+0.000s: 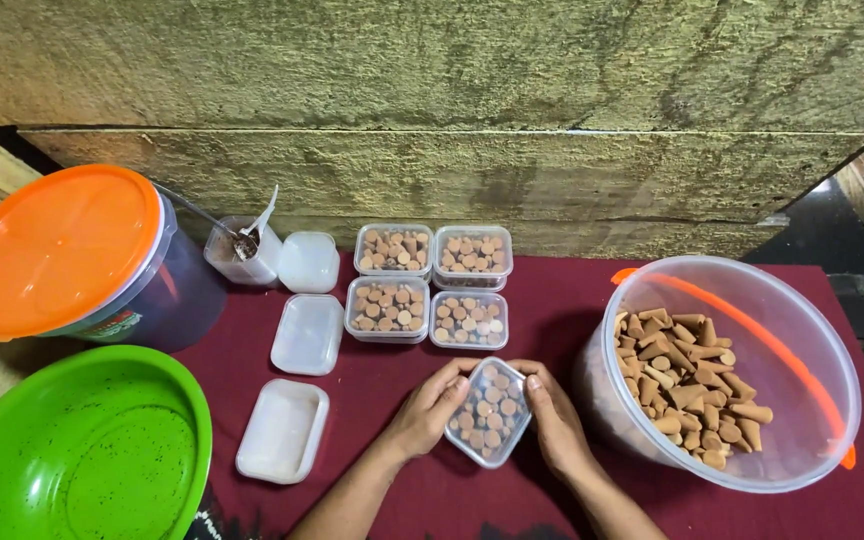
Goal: Packing incense cones from a large bucket into small plastic containers and closing the lids.
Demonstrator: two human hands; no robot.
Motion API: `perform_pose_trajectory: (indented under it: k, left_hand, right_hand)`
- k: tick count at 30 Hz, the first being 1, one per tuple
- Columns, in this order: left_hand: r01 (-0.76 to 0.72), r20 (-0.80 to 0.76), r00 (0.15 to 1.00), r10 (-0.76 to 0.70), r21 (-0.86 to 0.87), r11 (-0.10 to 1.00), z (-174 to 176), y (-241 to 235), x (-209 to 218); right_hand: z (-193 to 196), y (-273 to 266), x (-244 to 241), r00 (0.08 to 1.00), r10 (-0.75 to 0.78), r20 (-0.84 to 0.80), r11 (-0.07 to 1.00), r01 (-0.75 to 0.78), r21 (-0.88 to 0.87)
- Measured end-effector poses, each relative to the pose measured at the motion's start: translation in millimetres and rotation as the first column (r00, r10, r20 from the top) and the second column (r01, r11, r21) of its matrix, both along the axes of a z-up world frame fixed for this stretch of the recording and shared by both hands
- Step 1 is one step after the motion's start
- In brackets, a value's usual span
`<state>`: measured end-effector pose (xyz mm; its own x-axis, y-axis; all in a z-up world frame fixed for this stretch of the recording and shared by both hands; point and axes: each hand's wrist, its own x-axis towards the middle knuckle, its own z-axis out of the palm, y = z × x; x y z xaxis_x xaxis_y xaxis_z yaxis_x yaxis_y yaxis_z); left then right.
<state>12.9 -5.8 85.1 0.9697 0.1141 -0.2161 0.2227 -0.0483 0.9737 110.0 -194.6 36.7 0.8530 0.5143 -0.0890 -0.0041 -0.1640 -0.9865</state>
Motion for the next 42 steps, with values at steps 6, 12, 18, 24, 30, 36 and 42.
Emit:
perform_pose_trajectory:
  k: [6,12,18,24,30,36,42]
  left_hand:
    - [0.054,0.08,0.996,-0.036,-0.234,0.971,-10,4,1]
    - [-0.112,-0.088,0.989,0.119,0.077,0.991,-22,-2,2]
    - [-0.098,-0.067,0.992,0.107,0.13,0.987,-19,-6,2]
    - [0.065,0.185,0.982,-0.041,-0.126,0.99,3,-3,-1]
    - [0.051,0.199,0.978,-0.061,0.057,0.997,-36,-2,4]
    - [0.145,0.173,0.977,-0.123,-0.121,0.982,-1,-8,-3]
    - [0.192,0.229,0.964,-0.132,-0.262,0.946,-33,-6,4]
  right_hand:
    - [-5,3,-2,0.912,-0.121,-0.391,0.93,0.242,0.278]
    - [28,3,-6,0.965,0.005,-0.263,0.991,0.03,0.128]
    - [18,-3,-6,0.997,-0.047,-0.054,0.998,0.045,-0.045]
    - [11,3,-5,0.999,-0.031,-0.027,0.999,0.032,0.026]
    - [-4,-11,14,0.991,0.13,-0.021,0.989,-0.131,-0.07]
    - [-4,-9,6,1.0,0.023,-0.02,0.997,-0.025,-0.079]
    - [23,1,-5,0.99,0.103,-0.1,0.989,-0.091,0.116]
